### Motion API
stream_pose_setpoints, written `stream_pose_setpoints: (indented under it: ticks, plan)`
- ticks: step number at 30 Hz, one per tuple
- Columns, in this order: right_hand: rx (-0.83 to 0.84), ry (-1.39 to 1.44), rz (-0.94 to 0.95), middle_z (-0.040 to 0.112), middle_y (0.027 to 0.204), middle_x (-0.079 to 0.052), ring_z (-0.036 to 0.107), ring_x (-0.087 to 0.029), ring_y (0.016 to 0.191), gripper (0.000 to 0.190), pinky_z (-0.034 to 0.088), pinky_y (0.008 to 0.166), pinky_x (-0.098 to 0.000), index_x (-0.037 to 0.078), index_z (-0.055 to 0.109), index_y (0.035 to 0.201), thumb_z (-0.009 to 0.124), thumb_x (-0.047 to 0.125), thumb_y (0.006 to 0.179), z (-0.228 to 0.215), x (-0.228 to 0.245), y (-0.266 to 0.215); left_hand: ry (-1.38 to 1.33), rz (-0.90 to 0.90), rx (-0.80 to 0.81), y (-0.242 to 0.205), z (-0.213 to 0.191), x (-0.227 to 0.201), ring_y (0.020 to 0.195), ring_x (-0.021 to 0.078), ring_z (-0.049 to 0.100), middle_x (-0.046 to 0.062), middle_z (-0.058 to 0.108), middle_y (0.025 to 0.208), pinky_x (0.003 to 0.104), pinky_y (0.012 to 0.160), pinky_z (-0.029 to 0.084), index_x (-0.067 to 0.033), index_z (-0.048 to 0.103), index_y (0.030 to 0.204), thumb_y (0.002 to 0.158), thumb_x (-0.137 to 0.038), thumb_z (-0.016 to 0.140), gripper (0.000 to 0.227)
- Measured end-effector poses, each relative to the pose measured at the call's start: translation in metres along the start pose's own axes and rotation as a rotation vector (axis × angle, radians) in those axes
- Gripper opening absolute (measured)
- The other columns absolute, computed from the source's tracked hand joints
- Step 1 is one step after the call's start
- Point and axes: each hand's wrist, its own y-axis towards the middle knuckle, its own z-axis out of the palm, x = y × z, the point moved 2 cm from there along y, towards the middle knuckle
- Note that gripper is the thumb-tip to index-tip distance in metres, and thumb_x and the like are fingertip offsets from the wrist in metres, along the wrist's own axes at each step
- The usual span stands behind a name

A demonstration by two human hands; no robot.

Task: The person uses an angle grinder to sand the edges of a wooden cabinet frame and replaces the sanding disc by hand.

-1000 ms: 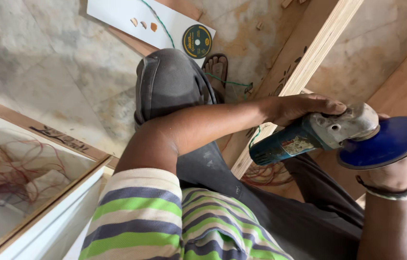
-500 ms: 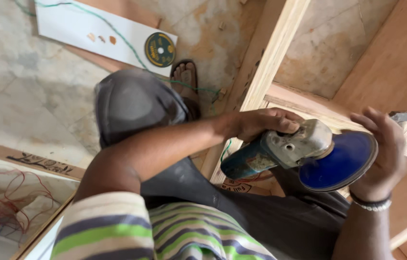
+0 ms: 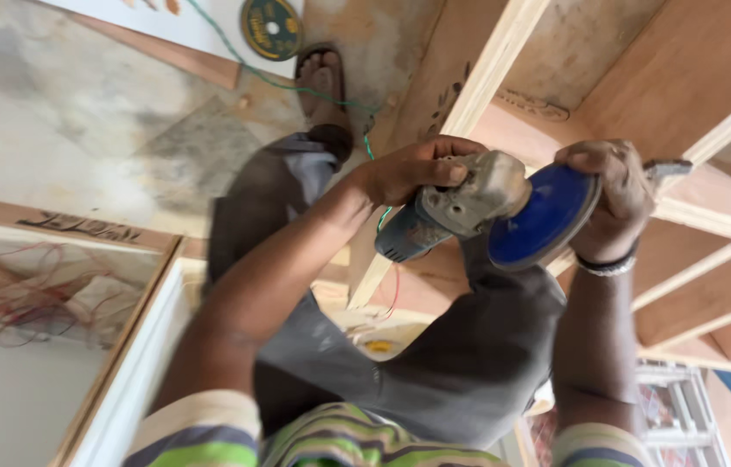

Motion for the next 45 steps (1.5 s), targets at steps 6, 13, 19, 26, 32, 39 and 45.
stream_pose_setpoints:
  ticks: [6,13,19,26,32,39,45]
  plan:
    - [0.297,-0.517,-0.551,0.070,0.122,-0.014,0.068,-0.036,0.115,0.039,0.058,0.093,-0.0464,0.007,0.070,0.118,0.087,0.003,0.083,-0.025,0.178,0.073,-0.213,0.065,-0.010,-0.040,0.024,-0.009,0.115,0.0177,0.068,0.010,0.067,0.130,0.037,0.102,0.057,0.0006,0.052,0.147,0.085,-0.045,0.087,0.085]
    - [0.351,0.490,0.155,0.061,0.128,-0.013,0.066,-0.021,0.114,0.068,0.061,0.093,-0.0336,0.002,0.047,0.147,0.073,0.042,0.098,0.000,0.159,0.119,-0.313,0.120,0.195,-0.053,0.055,-0.088,0.121,0.0296,0.069,0.019,0.067,0.136,0.045,0.106,0.057,-0.0001,0.052,0.148,0.085,-0.053,0.084,0.088]
    - [0.312,0.853,0.412,0.067,0.090,-0.005,0.063,-0.010,0.074,0.048,0.052,0.066,-0.0263,0.002,0.063,0.119,0.075,0.044,0.099,0.055,0.134,0.109,-0.184,0.171,-0.037,-0.092,0.046,-0.147,0.127,0.0252,0.065,0.013,0.064,0.142,0.043,0.110,0.055,-0.0018,0.048,0.153,0.081,-0.049,0.088,0.095]
    - [0.205,-0.165,-0.511,0.067,0.097,-0.006,0.066,-0.023,0.085,0.060,0.056,0.073,-0.0363,0.009,0.073,0.111,0.084,0.057,0.076,0.052,0.177,0.140,-0.232,-0.076,0.049,-0.156,0.036,-0.140,0.115,0.0308,0.070,0.020,0.067,0.130,0.047,0.106,0.058,0.0038,0.050,0.150,0.085,-0.051,0.087,0.093]
    - [0.143,-0.287,-0.569,0.072,0.111,-0.013,0.068,-0.028,0.095,0.057,0.059,0.079,-0.0397,0.012,0.070,0.120,0.086,0.045,0.077,0.052,0.187,0.088,-0.195,-0.112,-0.054,-0.178,0.045,-0.106,0.122,0.0286,0.067,0.017,0.065,0.137,0.044,0.105,0.056,0.0009,0.046,0.152,0.084,-0.051,0.086,0.094]
    - [0.072,0.936,0.442,0.068,0.102,0.000,0.065,-0.009,0.090,0.061,0.056,0.077,-0.0258,0.003,0.063,0.130,0.072,0.051,0.095,0.143,0.115,-0.039,-0.224,-0.138,-0.050,-0.166,0.008,-0.035,0.119,0.0279,0.068,0.016,0.067,0.134,0.043,0.104,0.056,-0.0007,0.047,0.150,0.087,-0.054,0.083,0.090]
    - [-0.137,1.270,0.542,0.066,0.098,0.000,0.065,-0.010,0.088,0.049,0.055,0.079,-0.0266,0.002,0.059,0.126,0.076,0.039,0.099,0.222,0.074,-0.100,-0.102,-0.264,0.003,-0.174,-0.020,-0.032,0.117,0.0273,0.069,0.016,0.068,0.132,0.041,0.103,0.056,-0.0022,0.049,0.149,0.089,-0.056,0.080,0.087]
